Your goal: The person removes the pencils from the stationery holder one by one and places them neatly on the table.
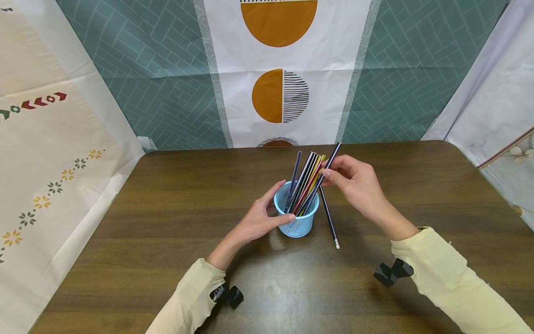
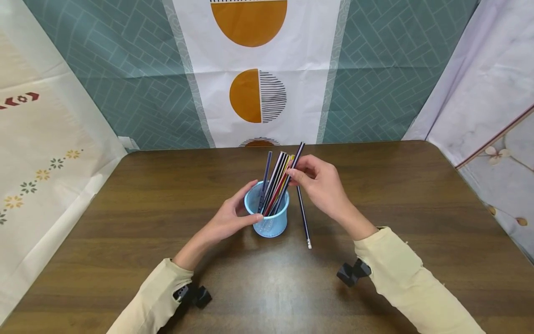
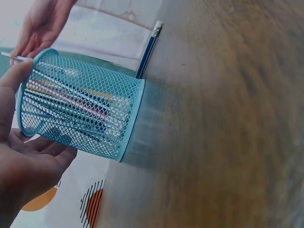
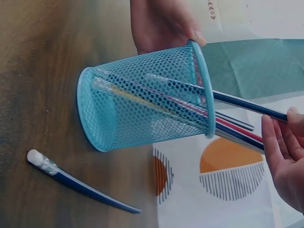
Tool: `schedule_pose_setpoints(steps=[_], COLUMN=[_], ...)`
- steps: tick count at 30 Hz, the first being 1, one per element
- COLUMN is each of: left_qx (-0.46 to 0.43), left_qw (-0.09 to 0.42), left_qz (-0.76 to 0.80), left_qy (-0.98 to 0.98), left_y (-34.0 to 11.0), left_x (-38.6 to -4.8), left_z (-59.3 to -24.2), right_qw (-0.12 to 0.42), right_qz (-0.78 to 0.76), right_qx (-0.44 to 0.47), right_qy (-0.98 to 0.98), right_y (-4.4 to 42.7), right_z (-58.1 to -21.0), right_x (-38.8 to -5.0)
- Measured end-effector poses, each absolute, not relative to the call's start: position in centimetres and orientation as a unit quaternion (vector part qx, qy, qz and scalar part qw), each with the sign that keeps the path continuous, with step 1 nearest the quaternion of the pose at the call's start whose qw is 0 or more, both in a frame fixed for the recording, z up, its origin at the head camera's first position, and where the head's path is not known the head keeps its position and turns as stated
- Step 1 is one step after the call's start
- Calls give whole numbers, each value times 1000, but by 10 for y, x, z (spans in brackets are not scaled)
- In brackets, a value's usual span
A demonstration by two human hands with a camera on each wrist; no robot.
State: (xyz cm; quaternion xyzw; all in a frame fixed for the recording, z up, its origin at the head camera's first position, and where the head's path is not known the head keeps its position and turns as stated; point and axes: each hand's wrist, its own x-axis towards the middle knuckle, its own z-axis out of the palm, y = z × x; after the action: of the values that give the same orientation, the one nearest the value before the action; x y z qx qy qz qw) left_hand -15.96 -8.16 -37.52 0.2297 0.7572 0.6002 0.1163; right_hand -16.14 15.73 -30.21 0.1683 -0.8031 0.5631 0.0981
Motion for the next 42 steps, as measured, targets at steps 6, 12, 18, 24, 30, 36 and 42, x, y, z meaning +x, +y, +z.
schedule_pose_setpoints(steps=[6, 12, 18, 24, 30, 36, 42], left_qx=[233, 239, 244, 246, 245, 243, 241], left_qw=[116, 116, 113, 113, 112, 112, 113], left_qz=[602, 608, 612, 613, 611, 612, 611], left_qy=[755, 748, 743, 742, 745, 744, 745], left_y=[-82, -82, -82, -82, -82, -82, -81], left_x=[-159, -159, -159, -160, -160, -159, -159], left_z=[-374, -375, -375, -376, -376, -374, -375], right_qw=[129, 168, 183, 195, 205, 189, 175], right_qz=[572, 555, 577, 586, 578, 563, 572], right_qx=[193, 203, 207, 211, 197, 188, 192], right_qy=[-787, -789, -768, -758, -765, -782, -778], right_y=[157, 159, 158, 157, 161, 166, 170], right_z=[-296, -287, -279, -275, -272, -274, -280], right_x=[-162, -163, -163, -162, -162, -161, -162])
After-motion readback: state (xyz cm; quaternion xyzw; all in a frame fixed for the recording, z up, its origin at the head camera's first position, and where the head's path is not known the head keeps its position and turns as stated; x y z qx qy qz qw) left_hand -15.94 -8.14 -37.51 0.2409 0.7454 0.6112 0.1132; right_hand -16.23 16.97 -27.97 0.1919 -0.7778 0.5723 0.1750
